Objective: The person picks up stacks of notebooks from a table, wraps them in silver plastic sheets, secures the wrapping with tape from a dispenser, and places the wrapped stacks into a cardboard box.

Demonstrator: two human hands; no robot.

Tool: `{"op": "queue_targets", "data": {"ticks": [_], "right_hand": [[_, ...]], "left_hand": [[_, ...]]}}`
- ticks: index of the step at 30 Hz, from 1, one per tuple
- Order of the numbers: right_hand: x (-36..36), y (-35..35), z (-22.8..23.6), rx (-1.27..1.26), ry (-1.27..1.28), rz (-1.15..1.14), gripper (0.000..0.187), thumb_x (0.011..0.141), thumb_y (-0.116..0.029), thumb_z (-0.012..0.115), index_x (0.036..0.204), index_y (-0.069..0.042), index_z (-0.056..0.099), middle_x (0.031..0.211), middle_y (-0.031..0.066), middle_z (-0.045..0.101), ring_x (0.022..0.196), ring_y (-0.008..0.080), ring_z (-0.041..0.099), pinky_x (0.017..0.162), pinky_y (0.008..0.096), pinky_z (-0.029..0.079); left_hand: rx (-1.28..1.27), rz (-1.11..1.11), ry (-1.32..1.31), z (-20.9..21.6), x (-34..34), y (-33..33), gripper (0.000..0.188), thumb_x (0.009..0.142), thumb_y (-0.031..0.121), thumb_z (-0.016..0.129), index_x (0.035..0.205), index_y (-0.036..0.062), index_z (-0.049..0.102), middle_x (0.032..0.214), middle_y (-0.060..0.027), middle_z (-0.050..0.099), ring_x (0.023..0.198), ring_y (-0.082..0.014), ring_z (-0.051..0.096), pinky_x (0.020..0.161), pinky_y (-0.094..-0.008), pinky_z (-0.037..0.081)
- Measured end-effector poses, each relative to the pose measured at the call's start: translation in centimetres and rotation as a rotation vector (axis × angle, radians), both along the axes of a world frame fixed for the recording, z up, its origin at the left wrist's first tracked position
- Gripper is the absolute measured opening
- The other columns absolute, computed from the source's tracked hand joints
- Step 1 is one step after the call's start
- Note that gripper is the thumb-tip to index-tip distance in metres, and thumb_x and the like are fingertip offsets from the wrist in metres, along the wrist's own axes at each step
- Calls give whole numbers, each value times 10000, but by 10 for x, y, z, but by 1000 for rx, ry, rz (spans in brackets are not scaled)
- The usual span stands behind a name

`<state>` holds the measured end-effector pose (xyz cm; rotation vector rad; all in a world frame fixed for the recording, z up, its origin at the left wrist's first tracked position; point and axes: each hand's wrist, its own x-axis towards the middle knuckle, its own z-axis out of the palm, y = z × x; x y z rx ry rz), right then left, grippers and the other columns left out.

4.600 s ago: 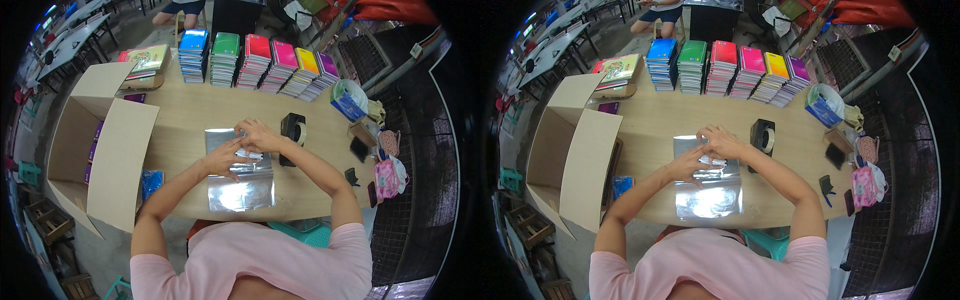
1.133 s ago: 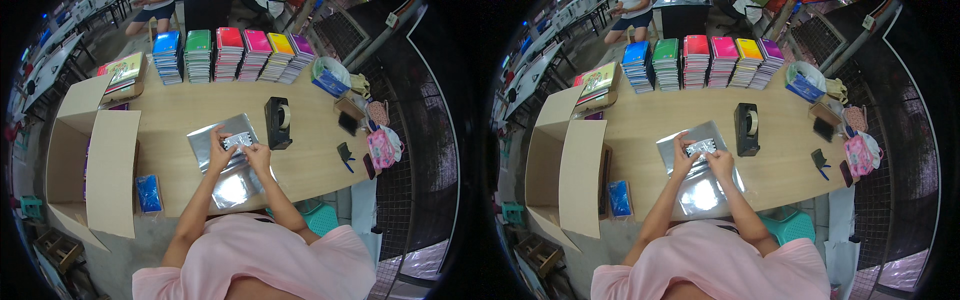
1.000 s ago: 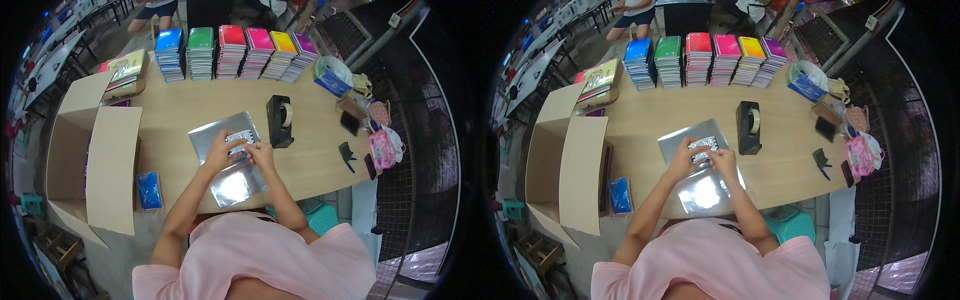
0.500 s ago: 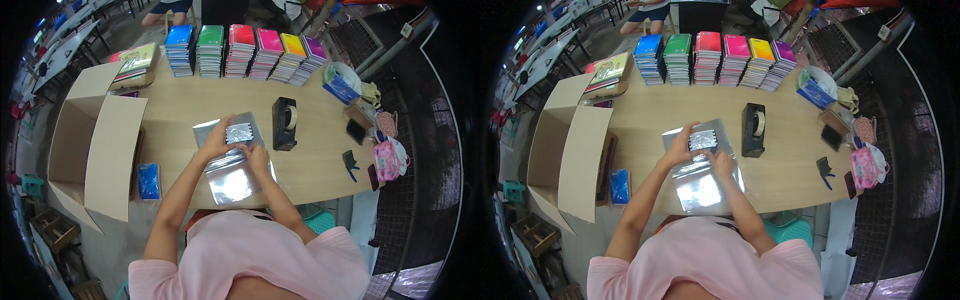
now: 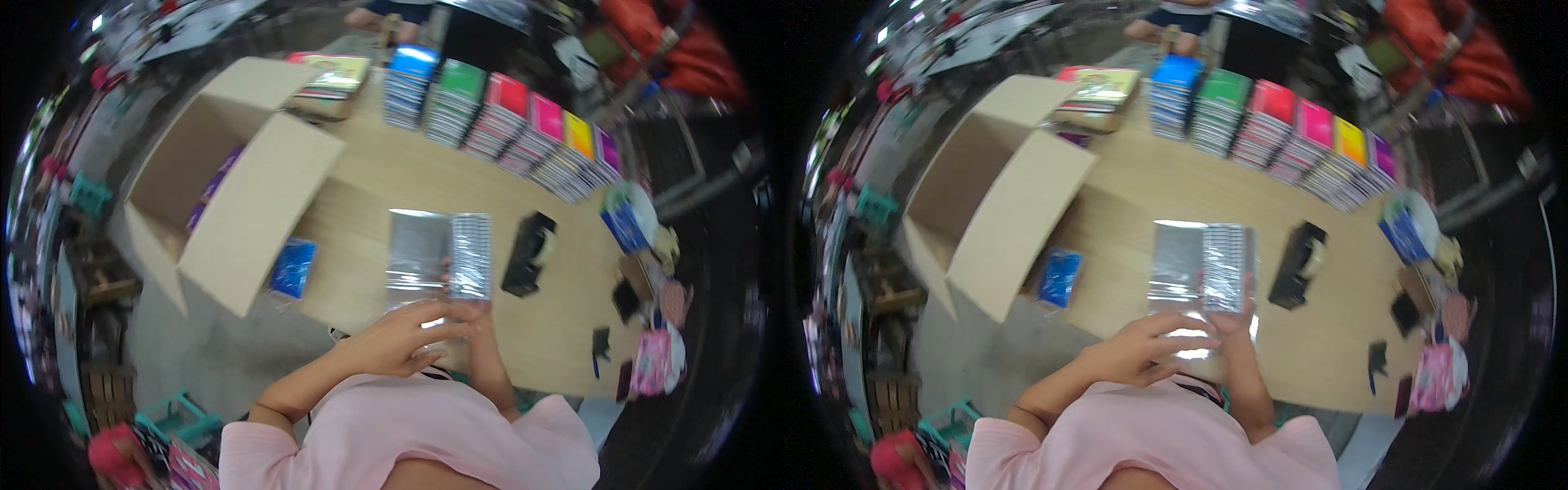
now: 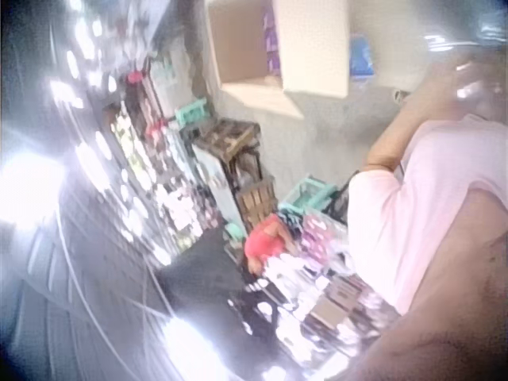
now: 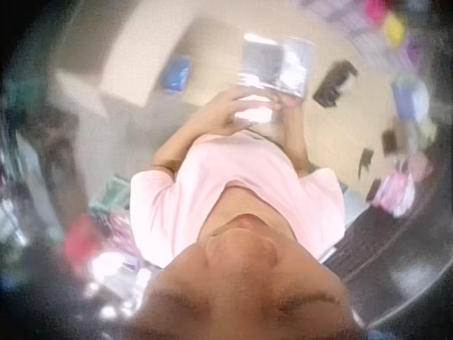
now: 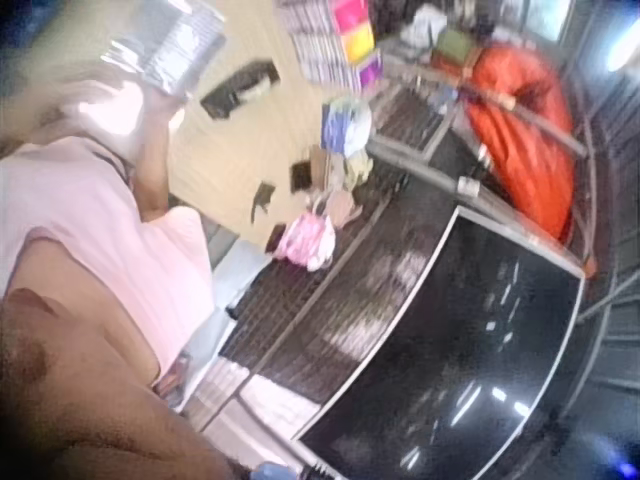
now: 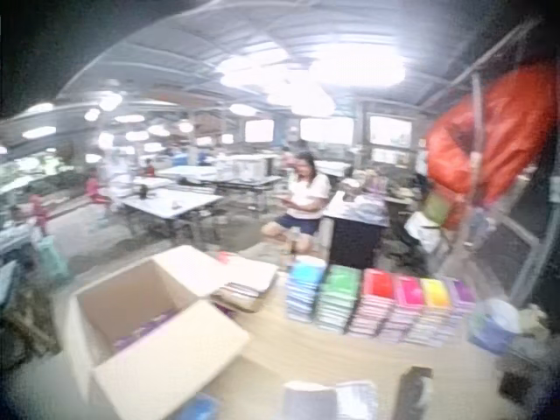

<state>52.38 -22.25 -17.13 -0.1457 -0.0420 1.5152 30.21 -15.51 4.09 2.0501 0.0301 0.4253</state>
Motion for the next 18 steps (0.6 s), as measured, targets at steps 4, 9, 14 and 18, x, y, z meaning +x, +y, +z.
{"op": "queue_targets", "data": {"ticks": [4,9,14,18], "right_hand": [[-9,60,102,71,-486,-277,632,950,-408,503,1405,12,377,1299,241,520,1141,342,572,966,457,487],[-118,178,262,368,-1352,-626,692,882,-307,648,1448,-25,368,1334,202,519,1235,296,528,1067,420,386],[-249,353,313,557,-2425,-102,683,797,-351,721,1358,-30,501,1194,227,623,1126,316,602,968,392,445],[-308,456,285,517,-2839,513,584,757,-358,750,1197,0,607,1038,246,672,988,374,652,881,412,503]], "left_hand": [[-29,534,-318,46,-117,32,385,746,-4,690,1123,68,661,1177,-159,611,1106,-349,592,957,-463,472],[334,1542,-514,6,-237,83,471,761,314,763,1140,53,661,1394,-240,395,1276,-379,428,1050,-485,356],[314,1396,-38,-30,-298,124,645,784,615,674,1259,182,620,1519,-263,142,1394,-451,166,1127,-562,159],[325,1256,10,-72,-300,139,564,819,649,615,1258,296,622,1526,-269,127,1424,-478,16,1115,-639,28]]}}
